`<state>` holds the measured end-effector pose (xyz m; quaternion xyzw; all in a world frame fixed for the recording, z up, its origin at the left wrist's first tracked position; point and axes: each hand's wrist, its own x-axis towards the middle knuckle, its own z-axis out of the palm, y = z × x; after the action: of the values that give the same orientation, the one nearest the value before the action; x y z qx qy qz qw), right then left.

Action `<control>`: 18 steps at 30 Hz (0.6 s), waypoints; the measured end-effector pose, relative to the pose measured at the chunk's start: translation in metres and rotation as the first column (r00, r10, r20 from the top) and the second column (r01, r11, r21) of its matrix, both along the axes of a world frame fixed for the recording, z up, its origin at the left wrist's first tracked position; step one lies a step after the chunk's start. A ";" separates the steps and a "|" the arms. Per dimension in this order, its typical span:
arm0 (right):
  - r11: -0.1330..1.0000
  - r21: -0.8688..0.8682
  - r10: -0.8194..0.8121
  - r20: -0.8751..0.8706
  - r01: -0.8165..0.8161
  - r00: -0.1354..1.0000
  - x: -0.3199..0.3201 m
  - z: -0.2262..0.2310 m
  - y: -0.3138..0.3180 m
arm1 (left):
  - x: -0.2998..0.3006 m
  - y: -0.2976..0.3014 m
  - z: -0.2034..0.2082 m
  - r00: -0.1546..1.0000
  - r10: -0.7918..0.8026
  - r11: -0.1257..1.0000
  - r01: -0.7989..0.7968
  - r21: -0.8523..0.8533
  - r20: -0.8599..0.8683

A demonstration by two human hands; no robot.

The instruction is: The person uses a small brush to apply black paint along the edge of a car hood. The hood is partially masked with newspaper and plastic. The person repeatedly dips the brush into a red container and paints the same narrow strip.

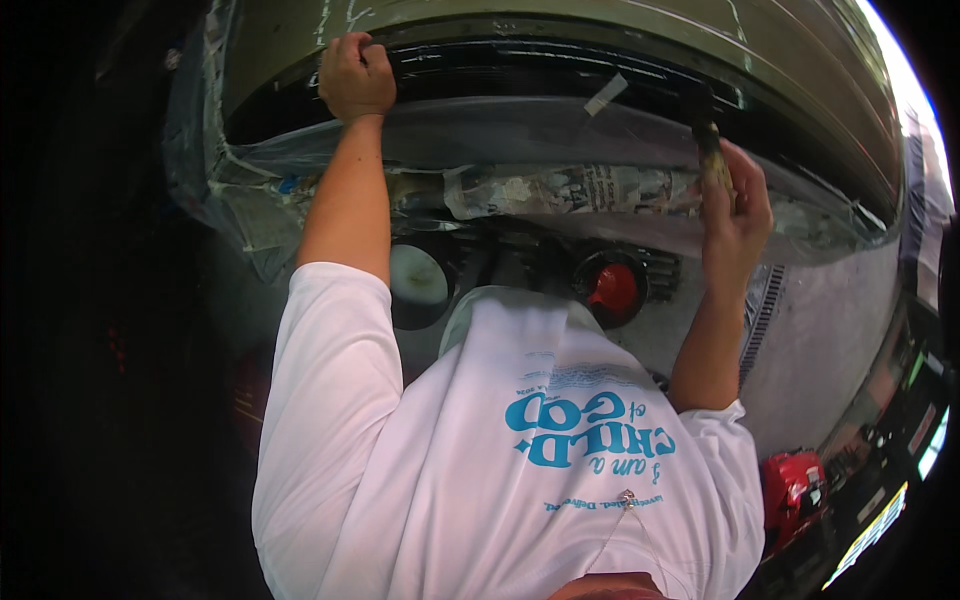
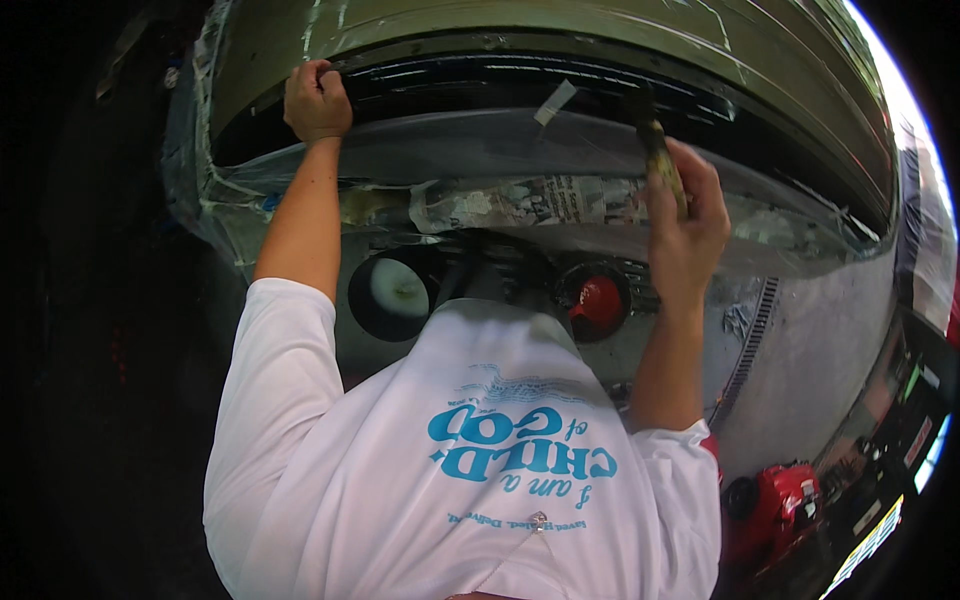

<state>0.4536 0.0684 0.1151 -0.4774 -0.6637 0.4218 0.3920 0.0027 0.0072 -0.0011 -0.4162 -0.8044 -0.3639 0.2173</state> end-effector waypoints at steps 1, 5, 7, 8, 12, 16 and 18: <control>0.987 0.163 -0.026 0.128 0.005 0.991 -0.008 0.010 0.005 | 0.003 0.002 -0.003 1.000 -0.001 1.000 0.001 0.011 0.012; 0.820 0.534 -0.091 0.478 -0.206 0.874 -0.034 0.027 0.053 | 0.007 0.003 0.007 1.000 0.022 0.999 -0.023 0.040 0.018; 0.782 0.537 -0.157 0.661 -0.316 0.734 -0.052 0.034 0.065 | 0.003 0.003 0.001 0.999 0.033 0.999 -0.034 0.020 0.028; 0.801 0.495 -0.174 0.730 -0.337 0.660 -0.066 0.037 0.065 | 0.000 0.003 -0.003 0.999 0.032 0.999 -0.033 0.027 0.034; 0.833 0.392 -0.226 0.886 -0.391 0.406 -0.095 0.033 0.073 | -0.006 0.004 -0.011 0.998 0.039 0.997 -0.041 0.061 0.039; 0.834 0.309 -0.211 0.944 -0.457 0.253 -0.116 0.030 0.076 | -0.003 0.000 -0.005 0.996 0.048 0.997 -0.052 0.050 0.071; 0.782 0.363 -0.242 0.926 -0.506 0.289 -0.116 0.024 0.077 | -0.004 0.002 -0.006 0.998 0.036 0.997 -0.040 0.059 0.058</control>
<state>0.3373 0.1457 0.1388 -0.4167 -0.8971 -0.1461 0.0116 -0.0012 0.0090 -0.0071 -0.3834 -0.8068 -0.3956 0.2136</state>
